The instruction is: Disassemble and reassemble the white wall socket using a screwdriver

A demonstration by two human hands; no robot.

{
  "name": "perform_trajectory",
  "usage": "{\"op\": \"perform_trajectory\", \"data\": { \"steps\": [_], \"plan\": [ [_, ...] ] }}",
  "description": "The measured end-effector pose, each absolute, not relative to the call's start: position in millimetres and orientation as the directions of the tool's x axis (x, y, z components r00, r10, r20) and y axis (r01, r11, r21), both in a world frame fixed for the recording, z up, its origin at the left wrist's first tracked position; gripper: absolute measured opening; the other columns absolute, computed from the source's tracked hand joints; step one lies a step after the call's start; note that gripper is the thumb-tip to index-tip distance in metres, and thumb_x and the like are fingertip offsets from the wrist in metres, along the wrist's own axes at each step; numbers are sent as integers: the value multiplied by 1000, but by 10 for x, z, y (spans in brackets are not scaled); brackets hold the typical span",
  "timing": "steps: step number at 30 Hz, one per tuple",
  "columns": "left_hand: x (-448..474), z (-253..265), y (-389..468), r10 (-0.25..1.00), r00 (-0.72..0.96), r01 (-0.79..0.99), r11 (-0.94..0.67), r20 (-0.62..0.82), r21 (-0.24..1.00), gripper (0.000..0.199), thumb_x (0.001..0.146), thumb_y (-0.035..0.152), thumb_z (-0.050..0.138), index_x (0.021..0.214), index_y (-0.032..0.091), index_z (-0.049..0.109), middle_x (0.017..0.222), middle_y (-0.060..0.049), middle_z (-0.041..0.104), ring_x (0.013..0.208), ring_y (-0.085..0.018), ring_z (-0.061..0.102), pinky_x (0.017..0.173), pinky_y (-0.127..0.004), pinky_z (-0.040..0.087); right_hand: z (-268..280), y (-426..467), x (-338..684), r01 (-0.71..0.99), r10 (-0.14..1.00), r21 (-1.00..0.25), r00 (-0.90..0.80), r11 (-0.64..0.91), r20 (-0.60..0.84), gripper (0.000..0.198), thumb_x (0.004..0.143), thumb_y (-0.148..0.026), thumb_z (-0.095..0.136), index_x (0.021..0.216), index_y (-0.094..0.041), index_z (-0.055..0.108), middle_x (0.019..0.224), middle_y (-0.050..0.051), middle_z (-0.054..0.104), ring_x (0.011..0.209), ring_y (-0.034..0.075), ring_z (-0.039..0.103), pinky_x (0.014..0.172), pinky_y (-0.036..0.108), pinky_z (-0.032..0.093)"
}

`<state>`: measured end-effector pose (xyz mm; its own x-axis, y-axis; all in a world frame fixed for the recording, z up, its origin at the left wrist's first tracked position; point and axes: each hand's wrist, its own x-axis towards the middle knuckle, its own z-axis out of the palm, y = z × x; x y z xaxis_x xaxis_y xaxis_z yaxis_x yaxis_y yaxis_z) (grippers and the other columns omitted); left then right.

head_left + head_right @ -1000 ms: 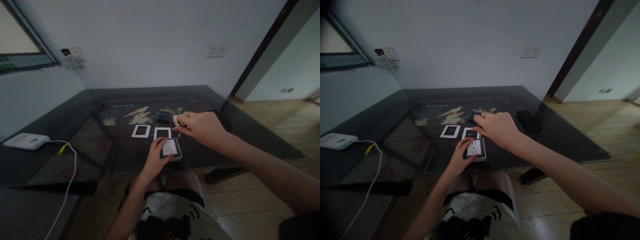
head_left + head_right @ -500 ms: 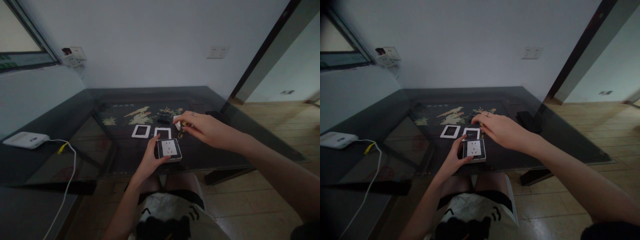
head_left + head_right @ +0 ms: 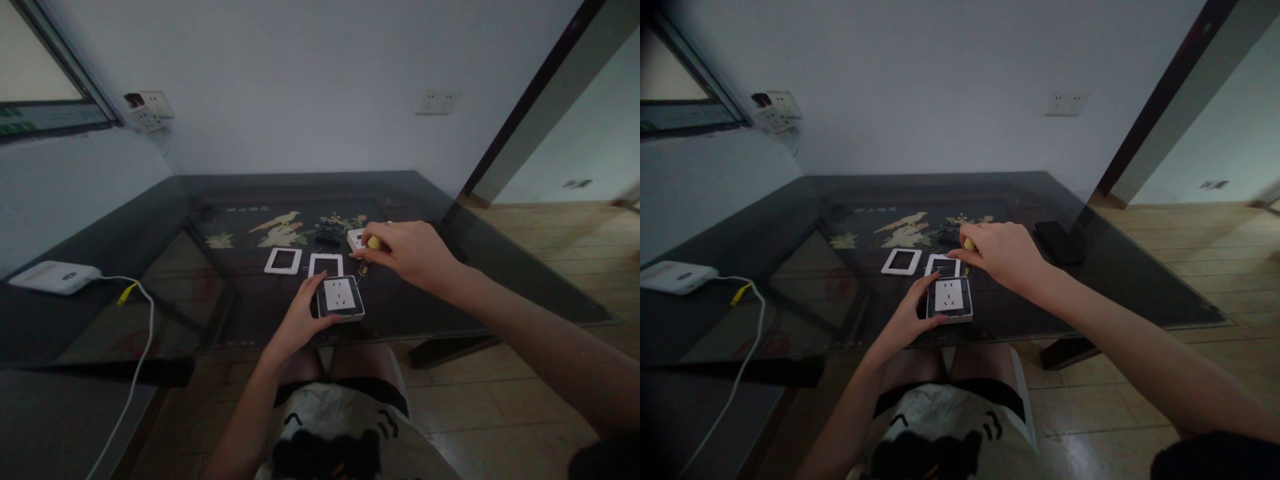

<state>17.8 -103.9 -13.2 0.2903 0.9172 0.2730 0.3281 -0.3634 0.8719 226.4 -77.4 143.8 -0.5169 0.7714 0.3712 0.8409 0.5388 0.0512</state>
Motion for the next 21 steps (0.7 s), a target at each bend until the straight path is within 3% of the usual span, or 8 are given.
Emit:
{"op": "perform_trajectory", "data": {
  "steps": [4, 9, 12, 17, 21],
  "plan": [
    [187, -97, -1054, 916, 291, 342, -370, 277, 864, 75, 73, 28, 73, 138, 27, 38, 141, -10, 40, 133, -29, 38, 113, -50, 26, 1499, -784, 2302, 796, 761, -32, -566, 605, 317, 44, 94, -41, 44, 129, -16, 53, 108, 12, 66, 87, 23, 62, 71, 33, 46],
    [195, -85, -1064, 912, 298, 352, -380, 282, 855, 73, 75, 30, 71, 139, 27, 37, 143, -10, 38, 134, -28, 35, 114, -51, 25, 1594, -767, 2369, 675, 689, -159, -669, 720, 280, 40, 94, -26, 41, 132, -19, 51, 111, 10, 61, 90, 20, 61, 78, 31, 47],
    [198, -88, -1065, 909, 301, 360, -387, 288, 849, 70, 77, 31, 70, 139, 27, 37, 142, -10, 38, 134, -29, 36, 114, -51, 25, 1559, -774, 2345, 715, 691, -84, -628, 694, 357, 34, 94, -26, 44, 125, -21, 57, 104, 8, 64, 85, 19, 61, 72, 29, 45],
    [212, -94, -1062, 908, 305, 373, -392, 289, 841, 69, 78, 29, 69, 138, 24, 37, 142, -10, 38, 134, -27, 36, 115, -48, 25, 1454, -809, 2240, 837, 730, 124, -529, 533, 433, 32, 93, -43, 48, 97, -19, 68, 91, 8, 69, 76, 20, 62, 58, 26, 38],
    [218, -95, -1065, 911, 295, 368, -385, 287, 846, 68, 77, 28, 69, 138, 24, 38, 142, -11, 38, 134, -28, 35, 115, -49, 25, 1490, -803, 2247, 827, 747, 105, -548, 553, 377, 34, 95, -41, 44, 108, -19, 66, 102, 9, 70, 84, 21, 64, 62, 28, 42]
  ]
}}
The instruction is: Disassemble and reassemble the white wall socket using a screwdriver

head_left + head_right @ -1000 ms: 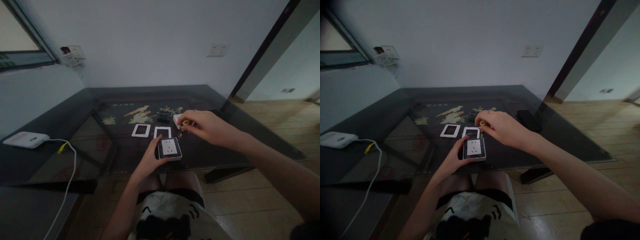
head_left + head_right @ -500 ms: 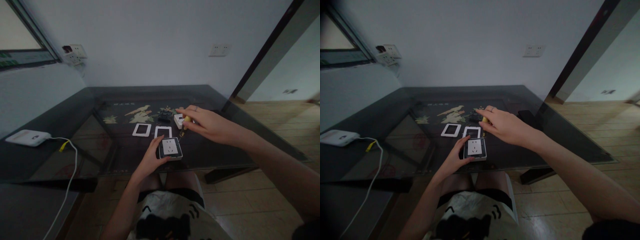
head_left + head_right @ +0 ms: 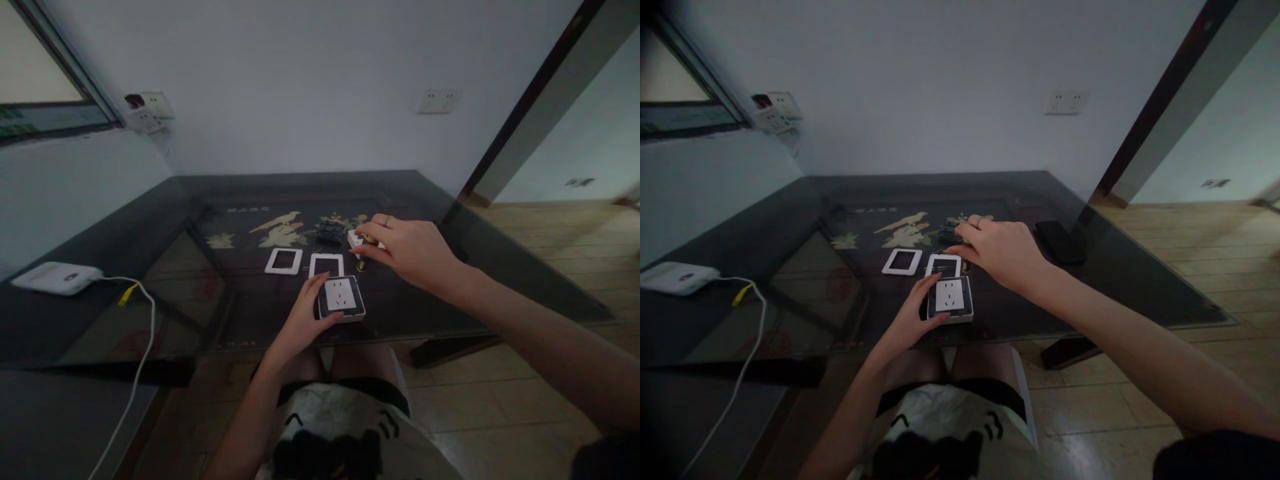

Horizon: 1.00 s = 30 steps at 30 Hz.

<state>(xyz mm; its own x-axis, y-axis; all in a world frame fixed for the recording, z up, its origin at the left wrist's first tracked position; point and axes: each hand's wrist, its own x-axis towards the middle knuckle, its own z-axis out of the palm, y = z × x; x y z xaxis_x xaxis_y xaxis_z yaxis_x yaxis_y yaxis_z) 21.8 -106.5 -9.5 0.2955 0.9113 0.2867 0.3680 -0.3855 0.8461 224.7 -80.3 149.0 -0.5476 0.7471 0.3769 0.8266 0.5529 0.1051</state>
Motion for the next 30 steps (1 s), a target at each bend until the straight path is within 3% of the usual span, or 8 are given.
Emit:
{"op": "perform_trajectory", "data": {
  "steps": [4, 7, 12, 16, 22, 26, 30],
  "plan": [
    [215, -89, -1070, 915, 289, 370, -379, 282, 848, 68, 77, 28, 69, 138, 24, 39, 141, -11, 39, 133, -28, 37, 114, -49, 26, 1590, -778, 2340, 737, 714, -50, -634, 675, 296, 37, 96, -27, 40, 129, -21, 54, 120, 9, 65, 99, 21, 62, 77, 33, 47],
    [214, -78, -1076, 915, 288, 364, -379, 284, 851, 67, 77, 29, 69, 137, 26, 39, 141, -10, 39, 134, -28, 36, 114, -50, 26, 1608, -779, 2356, 697, 694, -110, -661, 709, 286, 35, 95, -24, 42, 127, -23, 55, 116, 6, 67, 98, 20, 63, 79, 32, 47],
    [216, -71, -1078, 915, 293, 366, -376, 278, 851, 67, 78, 29, 69, 137, 26, 39, 141, -10, 38, 134, -28, 36, 114, -49, 26, 1514, -801, 2249, 817, 743, 39, -541, 575, 393, 27, 95, -36, 44, 98, -21, 66, 89, 5, 72, 78, 19, 64, 63, 27, 40],
    [216, -85, -1076, 911, 293, 360, -386, 289, 850, 66, 78, 28, 68, 137, 27, 40, 140, -9, 39, 134, -28, 36, 114, -49, 27, 1492, -789, 2217, 864, 770, 116, -490, 489, 408, 37, 95, -46, 42, 97, -20, 67, 83, 7, 71, 72, 20, 63, 58, 27, 38],
    [216, -99, -1082, 912, 293, 370, -384, 286, 846, 65, 78, 28, 68, 137, 26, 40, 141, -10, 38, 134, -28, 36, 114, -49, 26, 1570, -737, 2312, 720, 706, -103, -625, 686, 333, 34, 96, -24, 38, 122, -19, 60, 116, 9, 65, 99, 21, 61, 80, 32, 46],
    [222, -92, -1078, 913, 292, 367, -382, 285, 848, 65, 78, 28, 68, 137, 26, 40, 141, -10, 38, 134, -28, 36, 114, -50, 26, 1594, -755, 2307, 668, 688, -193, -647, 719, 328, 33, 95, -21, 41, 120, -20, 62, 105, 7, 68, 94, 20, 62, 79, 32, 45],
    [229, -90, -1072, 910, 299, 368, -387, 286, 845, 66, 78, 29, 68, 138, 27, 40, 140, -9, 39, 134, -29, 36, 114, -51, 26, 1586, -771, 2235, 688, 693, -166, -624, 706, 361, 25, 94, -23, 44, 103, -20, 68, 96, 6, 69, 85, 18, 62, 74, 29, 42]
  ]
}}
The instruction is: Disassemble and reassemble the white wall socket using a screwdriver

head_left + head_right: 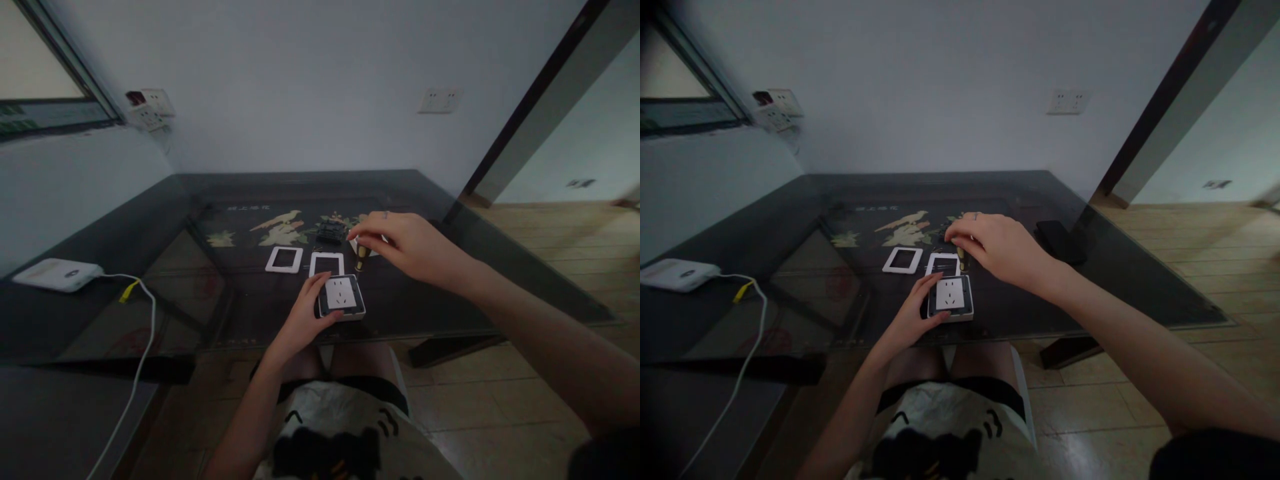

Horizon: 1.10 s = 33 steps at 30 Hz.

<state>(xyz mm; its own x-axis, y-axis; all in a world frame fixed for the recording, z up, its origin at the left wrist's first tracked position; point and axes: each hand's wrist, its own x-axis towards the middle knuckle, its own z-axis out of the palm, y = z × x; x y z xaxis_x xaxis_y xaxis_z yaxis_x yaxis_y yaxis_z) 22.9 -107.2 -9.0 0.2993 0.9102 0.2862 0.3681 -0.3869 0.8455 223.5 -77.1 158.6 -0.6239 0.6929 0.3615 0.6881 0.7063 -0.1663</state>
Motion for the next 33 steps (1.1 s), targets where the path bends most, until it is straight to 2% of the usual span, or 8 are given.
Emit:
{"op": "perform_trajectory", "data": {
  "steps": [5, 11, 15, 19, 22, 25, 29, 33],
  "plan": [
    [231, -102, -1069, 906, 299, 374, -399, 298, 837, 66, 78, 29, 68, 137, 28, 40, 140, -9, 39, 133, -29, 37, 113, -51, 27, 1556, -734, 2177, 778, 722, -11, -577, 628, 382, 24, 94, -32, 47, 90, -19, 67, 85, 5, 68, 74, 17, 59, 63, 27, 35],
    [222, -96, -1067, 910, 302, 375, -387, 284, 842, 65, 78, 28, 68, 137, 27, 39, 141, -9, 38, 134, -27, 36, 115, -50, 26, 1528, -719, 2156, 894, 792, 162, -446, 418, 417, 44, 93, -53, 42, 86, -19, 68, 72, 7, 69, 63, 19, 59, 55, 27, 25],
    [216, -95, -1067, 910, 300, 377, -388, 286, 841, 65, 78, 27, 68, 137, 26, 40, 141, -9, 38, 134, -28, 35, 115, -49, 26, 1519, -739, 2122, 907, 808, 204, -420, 368, 414, 53, 92, -60, 36, 88, -19, 69, 71, 8, 70, 66, 21, 61, 56, 27, 27],
    [218, -107, -1069, 904, 300, 370, -404, 304, 837, 64, 78, 26, 68, 136, 27, 41, 140, -9, 39, 133, -27, 36, 114, -49, 27, 1527, -770, 2128, 888, 812, 158, -460, 433, 360, 49, 94, -55, 36, 98, -17, 66, 87, 11, 70, 77, 23, 62, 58, 28, 34],
    [222, -103, -1073, 903, 300, 361, -405, 306, 840, 64, 78, 26, 68, 136, 26, 41, 139, -9, 39, 133, -27, 37, 114, -48, 27, 1547, -756, 2195, 819, 774, 30, -553, 573, 307, 38, 96, -42, 37, 116, -17, 58, 106, 12, 65, 88, 22, 61, 65, 29, 41],
    [224, -95, -1077, 907, 301, 359, -394, 295, 846, 64, 78, 27, 68, 136, 26, 41, 140, -9, 39, 133, -28, 37, 114, -48, 28, 1573, -703, 2276, 709, 708, -104, -662, 698, 246, 33, 94, -25, 41, 123, -16, 54, 110, 11, 61, 90, 20, 60, 74, 30, 44],
    [225, -107, -1073, 906, 300, 360, -397, 298, 844, 63, 78, 27, 68, 135, 25, 41, 140, -9, 39, 133, -28, 37, 114, -47, 28, 1591, -662, 2319, 667, 683, -165, -675, 727, 280, 31, 89, -19, 50, 119, -18, 57, 105, 8, 64, 89, 20, 60, 76, 31, 43],
    [226, -117, -1070, 905, 298, 358, -402, 305, 843, 63, 79, 27, 67, 136, 27, 41, 141, -9, 38, 133, -28, 37, 113, -48, 28, 1587, -695, 2289, 668, 679, -163, -660, 727, 323, 15, 88, -20, 55, 100, -19, 64, 92, 4, 67, 79, 18, 60, 71, 29, 41]
  ]
}}
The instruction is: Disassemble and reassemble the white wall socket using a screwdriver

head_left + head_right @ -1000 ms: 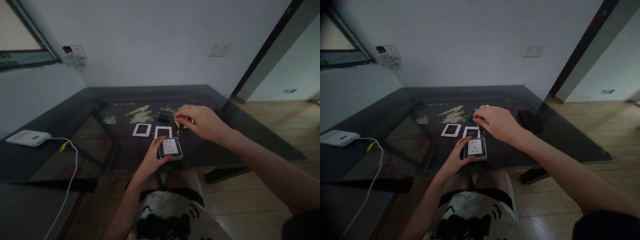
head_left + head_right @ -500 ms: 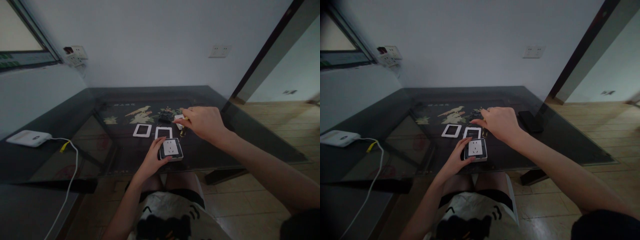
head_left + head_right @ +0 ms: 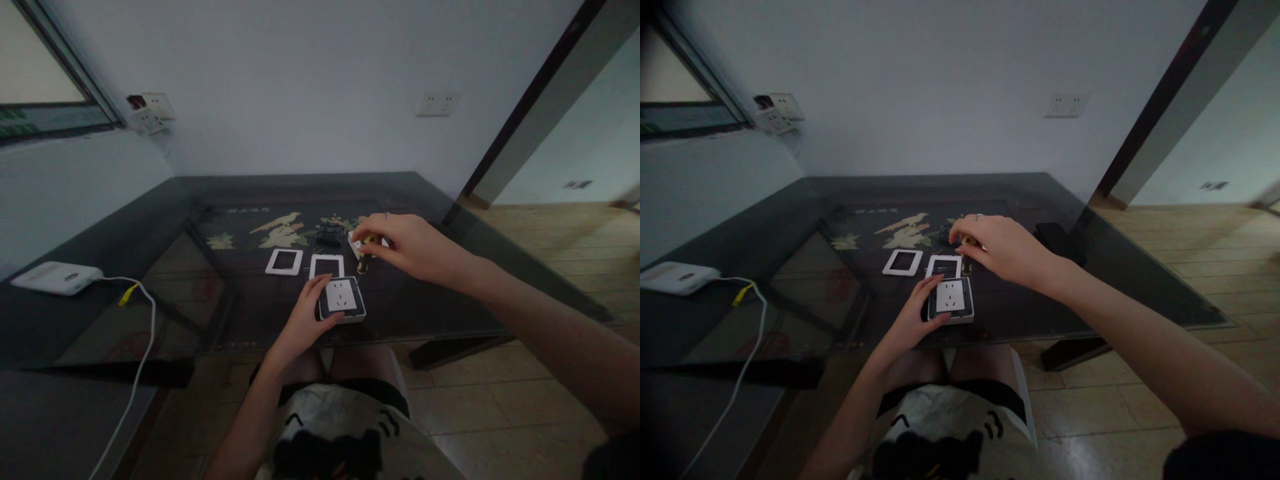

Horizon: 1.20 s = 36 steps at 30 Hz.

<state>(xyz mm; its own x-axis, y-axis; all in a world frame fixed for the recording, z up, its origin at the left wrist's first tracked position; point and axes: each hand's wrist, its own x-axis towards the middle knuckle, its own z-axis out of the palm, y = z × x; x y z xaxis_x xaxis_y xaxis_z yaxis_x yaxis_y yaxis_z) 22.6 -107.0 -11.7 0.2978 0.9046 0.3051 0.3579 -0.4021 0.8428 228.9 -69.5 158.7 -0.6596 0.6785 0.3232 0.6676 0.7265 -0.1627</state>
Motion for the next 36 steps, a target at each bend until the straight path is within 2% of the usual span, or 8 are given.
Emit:
{"op": "perform_trajectory", "data": {
  "steps": [4, 24, 30, 36],
  "plan": [
    [228, -102, -1075, 907, 299, 366, -397, 297, 842, 62, 79, 27, 66, 136, 26, 41, 140, -9, 39, 133, -28, 36, 114, -48, 27, 1572, -723, 2249, 635, 639, -141, -688, 759, 343, 11, 88, -22, 56, 88, -18, 66, 87, 4, 67, 79, 17, 60, 71, 28, 41],
    [239, -125, -1070, 907, 299, 358, -395, 297, 846, 59, 81, 25, 64, 136, 26, 41, 142, -9, 38, 134, -27, 34, 115, -47, 24, 1492, -657, 2207, 692, 639, -19, -656, 722, 402, 15, 89, -29, 59, 85, -16, 65, 83, 5, 64, 73, 16, 57, 66, 26, 37],
    [245, -98, -1082, 909, 300, 353, -389, 290, 851, 58, 82, 25, 63, 135, 26, 42, 142, -9, 38, 135, -27, 33, 115, -49, 23, 1479, -658, 2221, 736, 684, -4, -627, 677, 373, 21, 88, -37, 60, 84, -17, 66, 78, 4, 66, 70, 17, 58, 65, 27, 36],
    [239, -100, -1079, 906, 306, 354, -393, 292, 849, 58, 82, 26, 63, 136, 26, 41, 142, -9, 37, 135, -26, 32, 115, -47, 24, 1483, -722, 2200, 789, 738, 43, -592, 613, 324, 25, 92, -39, 52, 95, -18, 65, 90, 6, 68, 74, 18, 60, 63, 27, 36]
  ]
}}
